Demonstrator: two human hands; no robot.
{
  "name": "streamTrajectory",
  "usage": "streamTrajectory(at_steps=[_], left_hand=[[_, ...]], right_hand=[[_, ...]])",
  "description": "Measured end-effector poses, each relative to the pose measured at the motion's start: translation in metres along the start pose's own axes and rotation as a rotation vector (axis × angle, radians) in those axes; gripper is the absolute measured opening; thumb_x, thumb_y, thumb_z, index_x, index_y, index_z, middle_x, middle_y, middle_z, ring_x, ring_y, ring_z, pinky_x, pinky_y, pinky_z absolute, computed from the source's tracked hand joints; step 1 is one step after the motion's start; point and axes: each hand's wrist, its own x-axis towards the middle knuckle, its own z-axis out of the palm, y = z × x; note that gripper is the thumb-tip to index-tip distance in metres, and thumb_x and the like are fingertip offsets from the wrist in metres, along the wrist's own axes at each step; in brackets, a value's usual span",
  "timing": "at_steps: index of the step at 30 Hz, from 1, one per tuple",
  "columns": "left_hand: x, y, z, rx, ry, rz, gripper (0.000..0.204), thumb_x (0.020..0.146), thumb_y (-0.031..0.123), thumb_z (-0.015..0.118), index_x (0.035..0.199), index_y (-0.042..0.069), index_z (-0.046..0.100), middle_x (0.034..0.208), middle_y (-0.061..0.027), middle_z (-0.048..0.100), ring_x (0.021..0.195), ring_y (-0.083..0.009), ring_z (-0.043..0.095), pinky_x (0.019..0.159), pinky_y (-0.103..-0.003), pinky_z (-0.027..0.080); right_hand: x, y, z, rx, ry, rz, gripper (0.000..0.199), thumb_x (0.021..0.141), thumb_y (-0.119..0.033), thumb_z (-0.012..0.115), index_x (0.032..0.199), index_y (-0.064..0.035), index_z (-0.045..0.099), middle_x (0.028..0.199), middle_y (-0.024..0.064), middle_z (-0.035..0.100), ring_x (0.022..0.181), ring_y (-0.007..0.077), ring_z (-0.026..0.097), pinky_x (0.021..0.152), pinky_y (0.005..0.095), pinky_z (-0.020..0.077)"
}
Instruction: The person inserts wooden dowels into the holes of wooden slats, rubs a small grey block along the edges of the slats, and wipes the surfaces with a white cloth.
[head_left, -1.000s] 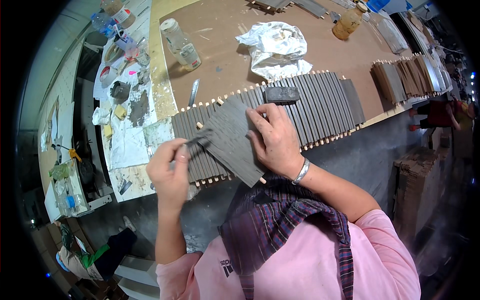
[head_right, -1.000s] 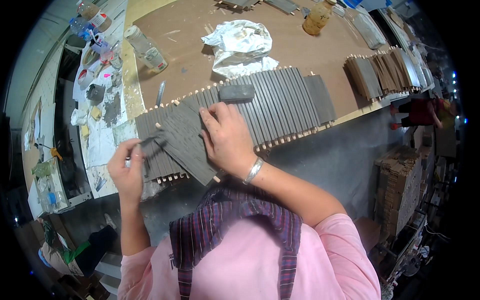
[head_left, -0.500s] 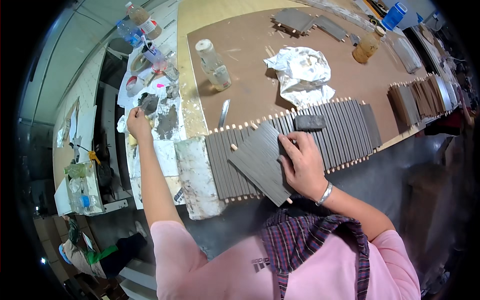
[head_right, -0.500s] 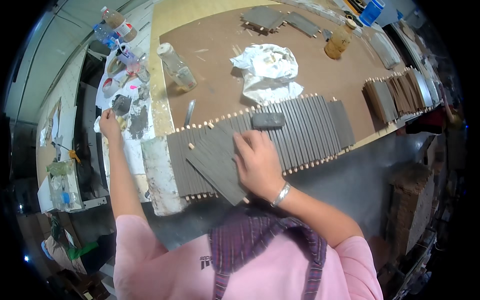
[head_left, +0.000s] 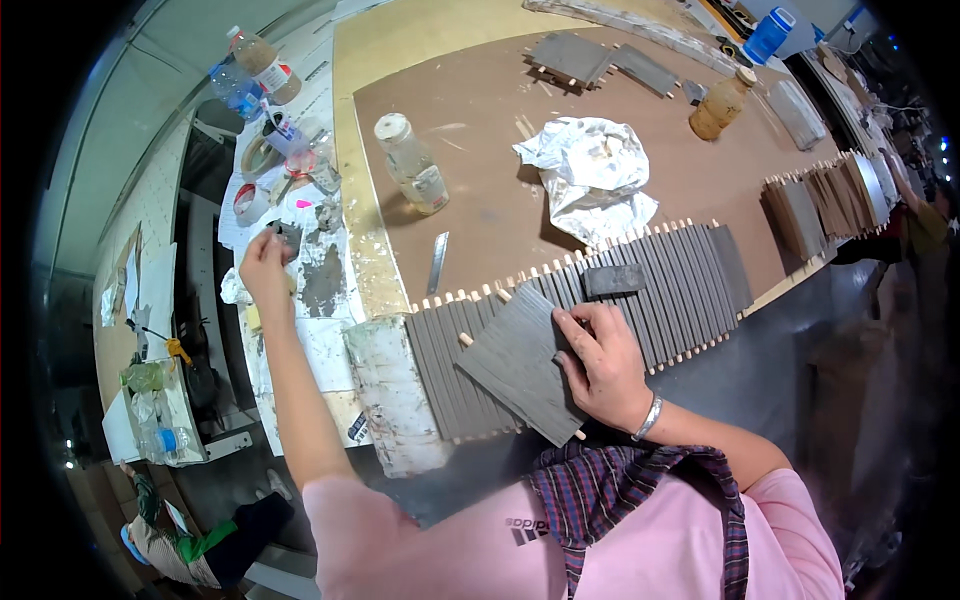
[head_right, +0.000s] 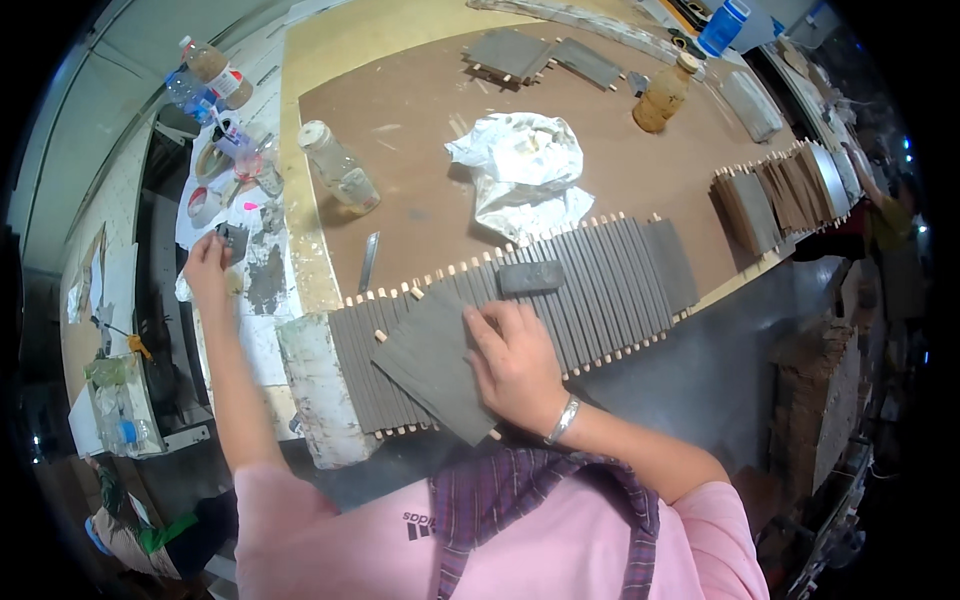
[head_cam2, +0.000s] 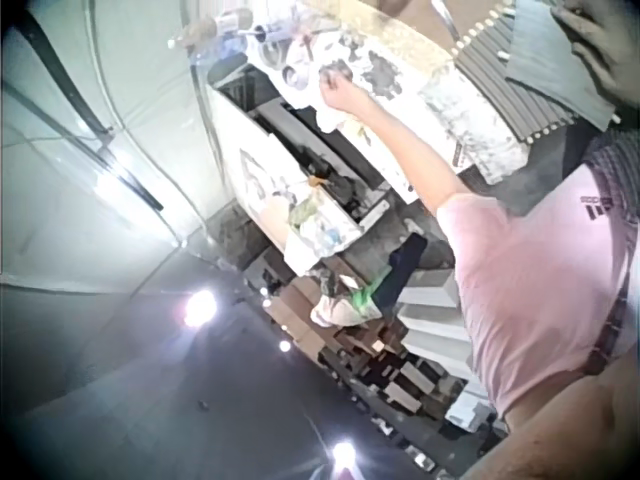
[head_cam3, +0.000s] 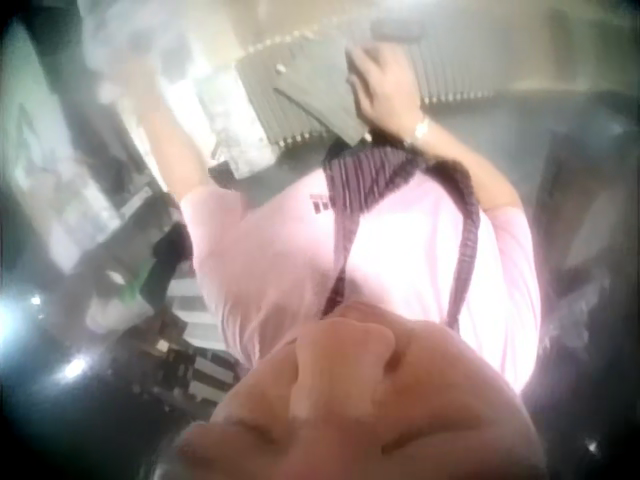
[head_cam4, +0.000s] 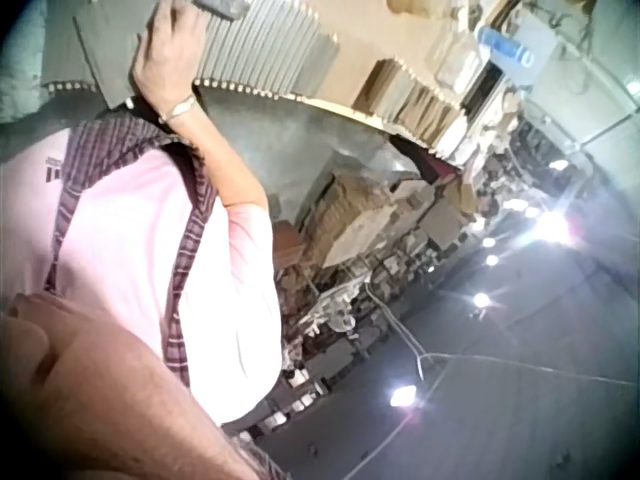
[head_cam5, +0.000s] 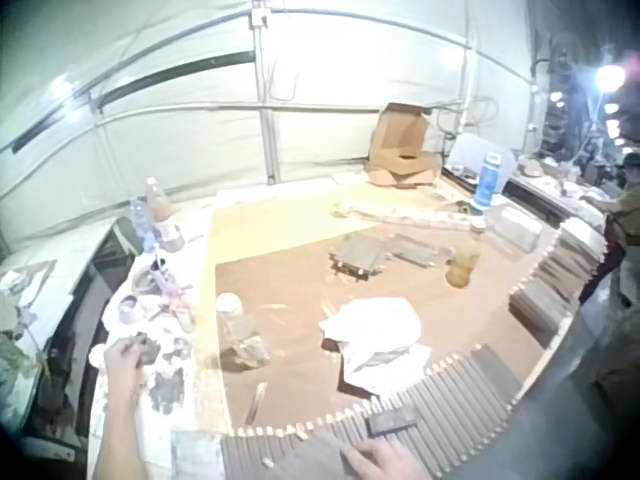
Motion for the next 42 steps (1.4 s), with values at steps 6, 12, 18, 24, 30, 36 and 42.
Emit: streamTrajectory(at_steps=[6, 12, 18, 24, 30, 36, 42], left_hand=[[-0.253, 0.126, 0.014, -0.053, -0.977, -0.414, 0.03, 0.097, 0.009, 0.061, 0.123, -0.005, 0.059, 0.097, -0.0128, 0.071, 0.081, -0.0167, 0.071, 0.075, -0.031, 0.058], [-0.342, 0.132, 0.022, -0.095, -0.768, -0.494, 0.034, 0.094, -0.002, 0.06, 0.128, -0.006, 0.055, 0.112, -0.0124, 0.066, 0.101, -0.0177, 0.069, 0.087, -0.027, 0.055], [-0.375, 0.146, 0.024, -0.157, -0.577, -0.442, 0.039, 0.092, -0.001, 0.062, 0.13, -0.005, 0.053, 0.118, -0.012, 0.062, 0.109, -0.0171, 0.064, 0.096, -0.028, 0.051], [-0.379, 0.185, 0.059, -0.149, -0.404, -0.114, 0.042, 0.086, -0.002, 0.065, 0.127, -0.004, 0.055, 0.118, -0.0094, 0.063, 0.11, -0.0192, 0.063, 0.1, -0.034, 0.05], [-0.289, 0.219, 0.143, 0.094, -0.592, 0.322, 0.033, 0.083, 0.009, 0.071, 0.113, -0.003, 0.066, 0.111, -0.0146, 0.071, 0.108, -0.0259, 0.067, 0.097, -0.036, 0.051], [-0.192, 0.195, 0.3, 0.74, -0.767, 0.539, 0.051, 0.083, 0.022, 0.075, 0.127, 0.001, 0.061, 0.129, -0.021, 0.063, 0.117, -0.0401, 0.061, 0.1, -0.047, 0.049], [-0.149, 0.126, 0.4, 1.02, -0.745, 0.502, 0.079, 0.079, 0.037, 0.08, 0.144, 0.008, 0.047, 0.135, -0.0288, 0.057, 0.121, -0.0445, 0.059, 0.101, -0.05, 0.049]], right_hand=[[-0.005, 0.008, 0.002, 0.029, 0.028, 0.036, 0.05, 0.075, -0.003, 0.071, 0.124, 0.0027, 0.06, 0.11, 0.0163, 0.056, 0.095, 0.0348, 0.054, 0.081, 0.0432, 0.0465], [-0.016, -0.004, 0.002, 0.208, 0.015, 0.095, 0.054, 0.072, 0.001, 0.073, 0.125, 0.0009, 0.062, 0.113, 0.0157, 0.058, 0.102, 0.0335, 0.056, 0.089, 0.04, 0.049], [-0.012, -0.007, -0.024, 0.667, -0.067, 0.221, 0.052, 0.074, 0.003, 0.073, 0.125, 0.0026, 0.062, 0.113, 0.0091, 0.058, 0.094, 0.0147, 0.057, 0.083, 0.0278, 0.0493], [-0.019, 0.015, -0.062, 1.081, -0.431, 0.443, 0.04, 0.082, -0.009, 0.075, 0.117, 0.0071, 0.064, 0.105, 0.0118, 0.07, 0.091, 0.0144, 0.064, 0.081, 0.0296, 0.0543], [-0.027, 0.067, -0.145, 1.562, -0.112, 0.806, 0.041, 0.088, -0.002, 0.066, 0.127, 0.0055, 0.057, 0.116, 0.0146, 0.068, 0.103, 0.0222, 0.069, 0.089, 0.0363, 0.0576], [-0.048, 0.128, -0.185, 1.567, 0.107, 0.859, 0.035, 0.089, 0.002, 0.061, 0.124, 0.0075, 0.057, 0.113, 0.0154, 0.068, 0.099, 0.023, 0.07, 0.087, 0.0356, 0.0592], [-0.07, 0.175, -0.194, 1.566, 0.18, 0.921, 0.037, 0.088, 0.001, 0.062, 0.124, 0.0057, 0.058, 0.112, 0.0137, 0.069, 0.097, 0.022, 0.07, 0.087, 0.0356, 0.0585]])
